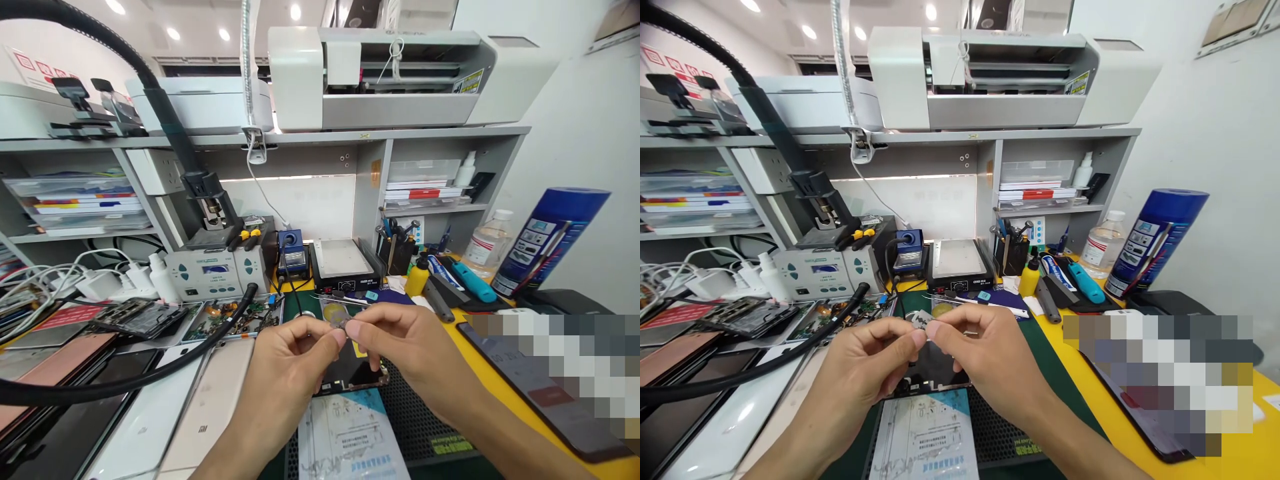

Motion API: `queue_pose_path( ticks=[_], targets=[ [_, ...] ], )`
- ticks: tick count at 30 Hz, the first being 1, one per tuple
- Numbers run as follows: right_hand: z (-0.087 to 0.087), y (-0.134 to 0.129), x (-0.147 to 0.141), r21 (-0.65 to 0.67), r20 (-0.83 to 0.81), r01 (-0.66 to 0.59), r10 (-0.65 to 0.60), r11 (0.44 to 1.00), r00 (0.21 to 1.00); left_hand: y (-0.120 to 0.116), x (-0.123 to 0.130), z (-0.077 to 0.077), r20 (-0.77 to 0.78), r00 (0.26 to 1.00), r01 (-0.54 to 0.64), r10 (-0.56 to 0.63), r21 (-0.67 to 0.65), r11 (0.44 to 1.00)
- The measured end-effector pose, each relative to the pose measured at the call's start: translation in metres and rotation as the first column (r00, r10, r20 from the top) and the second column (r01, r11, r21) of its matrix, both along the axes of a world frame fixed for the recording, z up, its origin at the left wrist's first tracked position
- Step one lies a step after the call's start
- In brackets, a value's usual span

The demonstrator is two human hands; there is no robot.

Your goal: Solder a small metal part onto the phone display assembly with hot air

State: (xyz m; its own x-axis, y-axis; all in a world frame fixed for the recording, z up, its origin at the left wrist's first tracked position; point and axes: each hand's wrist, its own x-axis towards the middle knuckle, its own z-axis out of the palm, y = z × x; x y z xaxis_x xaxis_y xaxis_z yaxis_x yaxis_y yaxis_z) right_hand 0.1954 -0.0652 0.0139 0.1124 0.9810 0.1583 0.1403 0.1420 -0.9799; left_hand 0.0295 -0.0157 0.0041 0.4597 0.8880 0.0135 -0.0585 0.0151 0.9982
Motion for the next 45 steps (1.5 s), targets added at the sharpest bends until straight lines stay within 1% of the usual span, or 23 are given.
queue_pose_path(
  ticks=[3, 6, 8, 12, 16, 22, 26, 33, 40, 43, 45],
  targets=[
    [0.002, 0.001, 0.003, 0.038, -0.005, 0.041, -0.041, 0.998, 0.999, -0.002, -0.001, -0.001, -0.018, 0.999, 0.035, -0.034, 0.032, 0.999],
    [0.003, 0.004, 0.010, 0.059, -0.103, 0.139, -0.133, 0.989, 0.986, -0.004, -0.002, -0.002, -0.042, 0.998, 0.055, -0.053, 0.058, 0.997],
    [0.004, 0.005, 0.014, 0.057, -0.141, 0.159, -0.150, 0.986, 0.979, -0.006, -0.001, -0.003, -0.052, 0.998, 0.048, -0.044, 0.074, 0.996],
    [0.006, 0.004, 0.011, 0.010, -0.129, 0.074, -0.072, 0.997, 0.989, -0.007, 0.002, -0.002, -0.084, 0.996, 0.026, -0.018, 0.093, 0.995],
    [0.007, 0.002, 0.004, 0.010, -0.106, 0.014, -0.012, 1.000, 0.994, -0.008, 0.003, -0.001, -0.109, 0.993, 0.057, -0.047, 0.089, 0.994],
    [0.005, 0.003, 0.004, 0.014, -0.114, 0.000, 0.002, 1.000, 0.993, -0.004, 0.007, -0.003, -0.078, 0.993, 0.094, -0.088, 0.067, 0.993],
    [0.006, 0.003, 0.004, 0.012, -0.113, -0.019, 0.020, 1.000, 0.993, -0.006, 0.008, -0.002, -0.068, 0.996, 0.066, -0.066, 0.010, 0.998],
    [0.008, 0.000, -0.001, 0.032, -0.081, -0.051, 0.054, 0.998, 0.995, -0.010, 0.009, 0.000, -0.045, 0.998, 0.052, -0.051, 0.003, 0.999],
    [0.006, -0.003, -0.003, 0.088, -0.027, -0.032, 0.035, 0.996, 0.999, -0.012, 0.009, 0.003, -0.059, 0.996, 0.061, -0.060, 0.016, 0.998],
    [0.005, -0.002, -0.003, 0.072, -0.029, -0.014, 0.016, 0.997, 0.999, -0.014, 0.009, 0.005, -0.080, 0.996, 0.041, -0.041, -0.007, 0.999],
    [0.005, -0.001, 0.000, 0.040, -0.050, 0.028, -0.026, 0.999, 0.998, -0.014, 0.009, 0.006, -0.091, 0.995, 0.034, -0.036, -0.021, 0.999]
  ],
)
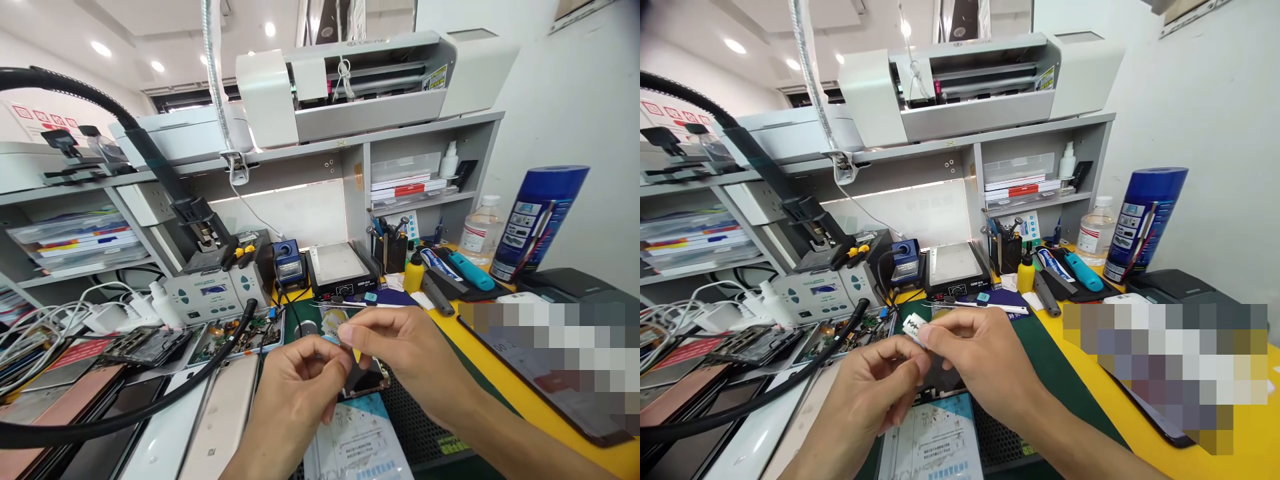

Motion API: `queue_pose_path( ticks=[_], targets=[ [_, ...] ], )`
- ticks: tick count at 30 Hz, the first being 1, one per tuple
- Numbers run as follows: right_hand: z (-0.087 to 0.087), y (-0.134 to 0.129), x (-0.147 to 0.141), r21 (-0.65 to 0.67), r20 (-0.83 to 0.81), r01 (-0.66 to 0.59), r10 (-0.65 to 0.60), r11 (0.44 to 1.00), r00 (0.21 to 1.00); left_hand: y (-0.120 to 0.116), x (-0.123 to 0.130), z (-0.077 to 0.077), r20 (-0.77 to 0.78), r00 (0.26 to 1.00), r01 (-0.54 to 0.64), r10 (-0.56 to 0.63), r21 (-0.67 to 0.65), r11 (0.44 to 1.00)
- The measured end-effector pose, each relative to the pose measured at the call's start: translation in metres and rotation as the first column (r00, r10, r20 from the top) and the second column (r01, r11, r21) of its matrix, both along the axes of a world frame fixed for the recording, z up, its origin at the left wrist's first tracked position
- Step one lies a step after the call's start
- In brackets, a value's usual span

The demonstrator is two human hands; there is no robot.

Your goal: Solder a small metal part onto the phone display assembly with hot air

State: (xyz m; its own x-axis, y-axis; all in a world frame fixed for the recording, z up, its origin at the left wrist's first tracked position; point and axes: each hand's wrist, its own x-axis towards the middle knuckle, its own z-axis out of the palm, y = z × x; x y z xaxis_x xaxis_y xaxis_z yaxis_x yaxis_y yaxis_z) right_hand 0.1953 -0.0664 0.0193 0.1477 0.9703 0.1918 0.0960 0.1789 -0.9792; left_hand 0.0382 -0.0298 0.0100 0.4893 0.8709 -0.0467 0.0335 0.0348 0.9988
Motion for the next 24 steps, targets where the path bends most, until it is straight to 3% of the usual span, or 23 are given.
queue_pose_path(
  ticks=[5, 17, 24],
  targets=[
    [0.0018, 0.0017, 0.0068, -0.046, -0.052, 0.028, -0.031, 0.999, 0.998, 0.0045, -0.0019, -0.0016, -0.004, 1.000, 0.002, -0.002, -0.010, 1.000],
    [0.0017, -0.0001, 0.0038, 0.031, 0.064, -0.030, 0.028, 0.999, 0.998, 0.0054, -0.0029, -0.0011, 0.060, 0.996, -0.066, 0.066, -0.003, 0.998],
    [0.0012, -0.0028, -0.0002, 0.076, 0.077, -0.020, 0.014, 0.997, 0.997, 0.0059, -0.0030, 0.0000, 0.074, 0.997, -0.035, 0.033, 0.017, 0.999]
  ],
)
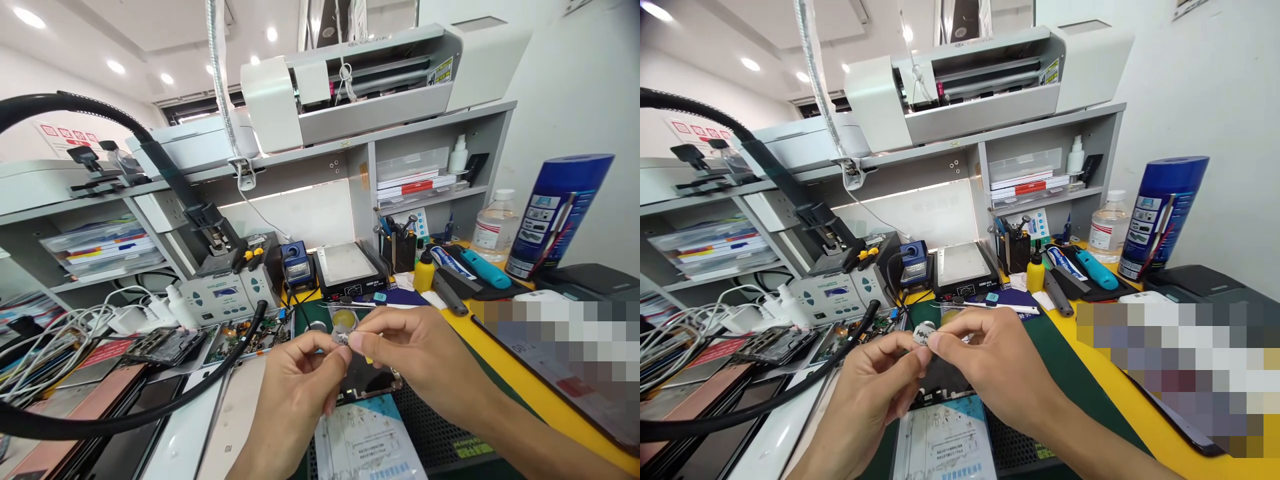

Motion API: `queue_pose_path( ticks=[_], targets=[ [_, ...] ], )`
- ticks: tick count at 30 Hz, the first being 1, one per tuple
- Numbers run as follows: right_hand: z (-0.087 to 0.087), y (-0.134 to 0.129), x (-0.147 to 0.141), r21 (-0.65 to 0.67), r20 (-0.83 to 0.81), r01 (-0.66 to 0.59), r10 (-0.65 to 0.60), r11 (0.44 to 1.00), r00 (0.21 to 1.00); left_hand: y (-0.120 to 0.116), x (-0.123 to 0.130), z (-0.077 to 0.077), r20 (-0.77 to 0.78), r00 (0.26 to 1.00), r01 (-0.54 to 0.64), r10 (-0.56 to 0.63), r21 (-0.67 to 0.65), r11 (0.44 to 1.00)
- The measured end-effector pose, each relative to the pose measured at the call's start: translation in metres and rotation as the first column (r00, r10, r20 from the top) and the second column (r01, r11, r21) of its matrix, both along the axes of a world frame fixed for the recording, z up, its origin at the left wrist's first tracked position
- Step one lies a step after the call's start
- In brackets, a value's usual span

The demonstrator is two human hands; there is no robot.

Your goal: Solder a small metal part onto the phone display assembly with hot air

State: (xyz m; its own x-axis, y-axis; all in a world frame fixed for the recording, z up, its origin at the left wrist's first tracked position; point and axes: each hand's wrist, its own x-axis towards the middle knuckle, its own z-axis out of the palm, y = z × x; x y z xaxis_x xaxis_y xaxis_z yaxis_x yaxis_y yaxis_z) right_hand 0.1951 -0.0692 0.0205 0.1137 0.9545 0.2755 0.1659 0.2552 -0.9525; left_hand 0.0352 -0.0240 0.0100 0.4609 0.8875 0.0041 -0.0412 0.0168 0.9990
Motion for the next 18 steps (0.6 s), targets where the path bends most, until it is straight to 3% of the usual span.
queue_pose_path(
  ticks=[8, 18],
  targets=[
    [0.003, 0.003, 0.011, -0.059, 0.030, 0.113, -0.111, 0.992, 0.993, 0.002, -0.003, 0.001, -0.033, 0.999, 0.008, -0.009, -0.039, 0.999],
    [0.004, -0.001, 0.007, -0.056, 0.057, 0.017, -0.014, 0.998, 0.998, 0.006, -0.003, 0.001, 0.004, 1.000, 0.001, 0.000, -0.079, 0.997]
  ],
)
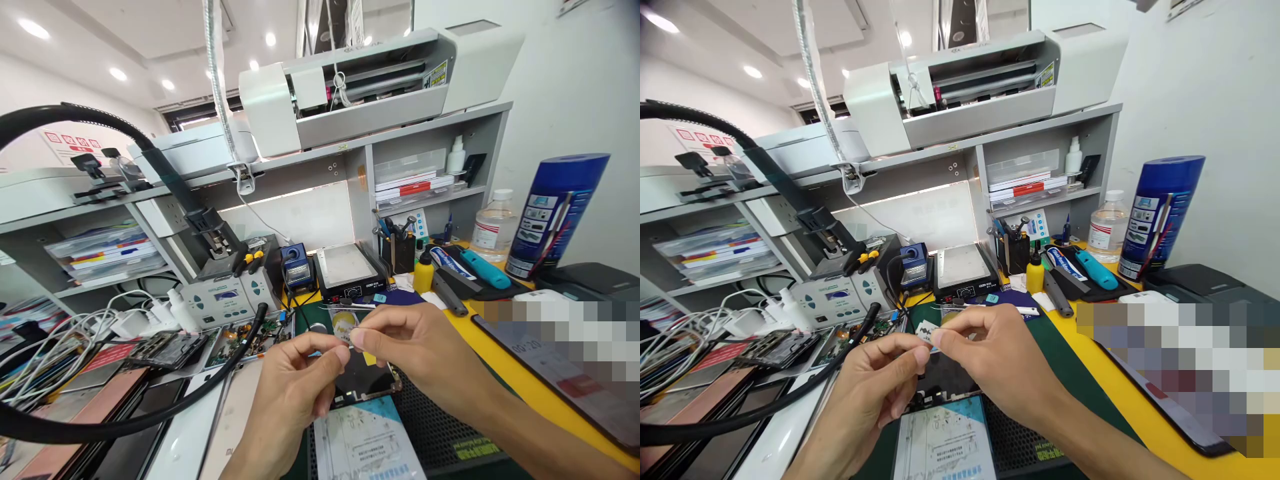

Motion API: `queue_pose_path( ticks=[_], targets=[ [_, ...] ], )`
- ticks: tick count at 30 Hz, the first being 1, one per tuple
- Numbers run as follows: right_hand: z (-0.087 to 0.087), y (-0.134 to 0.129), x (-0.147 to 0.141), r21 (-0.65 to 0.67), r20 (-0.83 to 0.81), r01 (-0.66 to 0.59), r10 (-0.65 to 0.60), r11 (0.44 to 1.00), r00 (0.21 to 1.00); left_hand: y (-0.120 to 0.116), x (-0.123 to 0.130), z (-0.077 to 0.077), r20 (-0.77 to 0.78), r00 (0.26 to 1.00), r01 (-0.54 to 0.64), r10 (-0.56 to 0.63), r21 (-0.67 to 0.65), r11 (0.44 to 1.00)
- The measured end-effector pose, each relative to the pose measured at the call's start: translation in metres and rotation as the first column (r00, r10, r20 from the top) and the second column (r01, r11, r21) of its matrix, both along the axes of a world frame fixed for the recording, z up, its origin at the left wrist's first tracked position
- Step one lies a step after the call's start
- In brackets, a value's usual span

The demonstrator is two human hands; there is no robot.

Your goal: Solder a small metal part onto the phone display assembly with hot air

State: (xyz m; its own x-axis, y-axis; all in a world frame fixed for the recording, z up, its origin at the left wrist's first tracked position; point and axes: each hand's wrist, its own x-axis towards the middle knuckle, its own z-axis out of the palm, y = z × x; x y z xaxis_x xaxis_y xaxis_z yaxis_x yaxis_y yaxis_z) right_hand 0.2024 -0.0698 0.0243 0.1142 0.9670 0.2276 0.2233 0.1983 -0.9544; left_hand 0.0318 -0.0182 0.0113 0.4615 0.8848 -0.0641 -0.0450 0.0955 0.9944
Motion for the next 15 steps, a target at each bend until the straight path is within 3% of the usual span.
queue_pose_path(
  ticks=[15],
  targets=[
    [-0.0030, -0.0013, -0.0040, 0.055, 0.037, 0.010, -0.012, 0.998, 0.999, 0.0022, -0.0018, -0.0024, 0.016, 1.000, 0.005, -0.006, 0.035, 0.999]
  ],
)
